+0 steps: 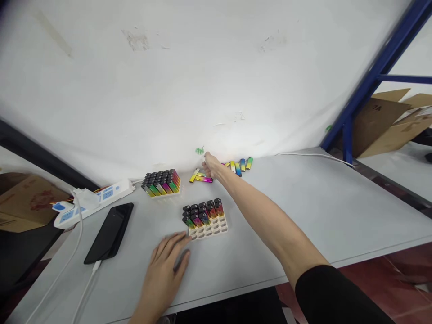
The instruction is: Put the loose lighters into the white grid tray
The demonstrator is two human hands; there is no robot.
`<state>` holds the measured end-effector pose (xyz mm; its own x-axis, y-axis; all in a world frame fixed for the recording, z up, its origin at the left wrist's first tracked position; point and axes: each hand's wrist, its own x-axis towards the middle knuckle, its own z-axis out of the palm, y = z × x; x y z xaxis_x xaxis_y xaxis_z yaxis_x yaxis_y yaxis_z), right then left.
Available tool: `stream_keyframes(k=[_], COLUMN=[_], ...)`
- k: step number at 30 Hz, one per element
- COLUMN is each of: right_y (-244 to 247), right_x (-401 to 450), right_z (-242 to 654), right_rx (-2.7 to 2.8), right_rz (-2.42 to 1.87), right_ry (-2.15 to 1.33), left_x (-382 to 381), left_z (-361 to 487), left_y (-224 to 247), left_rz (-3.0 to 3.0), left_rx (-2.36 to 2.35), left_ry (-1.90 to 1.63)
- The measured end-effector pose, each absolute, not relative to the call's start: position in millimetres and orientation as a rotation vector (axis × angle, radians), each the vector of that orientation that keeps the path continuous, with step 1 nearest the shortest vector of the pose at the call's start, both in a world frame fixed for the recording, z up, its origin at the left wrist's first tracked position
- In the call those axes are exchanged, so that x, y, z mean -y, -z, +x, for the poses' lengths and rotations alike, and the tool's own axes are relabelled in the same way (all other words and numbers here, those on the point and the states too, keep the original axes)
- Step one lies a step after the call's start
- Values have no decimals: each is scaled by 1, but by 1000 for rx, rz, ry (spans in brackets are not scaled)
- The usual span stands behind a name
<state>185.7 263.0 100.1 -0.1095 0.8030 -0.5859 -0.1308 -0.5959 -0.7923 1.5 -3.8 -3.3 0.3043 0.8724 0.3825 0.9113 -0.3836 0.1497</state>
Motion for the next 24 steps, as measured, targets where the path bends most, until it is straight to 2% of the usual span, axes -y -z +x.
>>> stream_keyframes(k=[12, 19, 24], right_y=[-96, -95, -70], right_x=[-261, -244, -206], right_z=[181, 207, 242], right_rx=[711, 745, 842], right_rz=[-1524, -1474, -1457], right_ry=[-1776, -1757, -1629], left_x=[4, 5, 5], left_z=[3, 2, 3], left_y=[3, 3, 2], left_rz=[-2457, -2480, -2482], left_rx=[1696, 1724, 1744], left_ry=[630, 629, 632])
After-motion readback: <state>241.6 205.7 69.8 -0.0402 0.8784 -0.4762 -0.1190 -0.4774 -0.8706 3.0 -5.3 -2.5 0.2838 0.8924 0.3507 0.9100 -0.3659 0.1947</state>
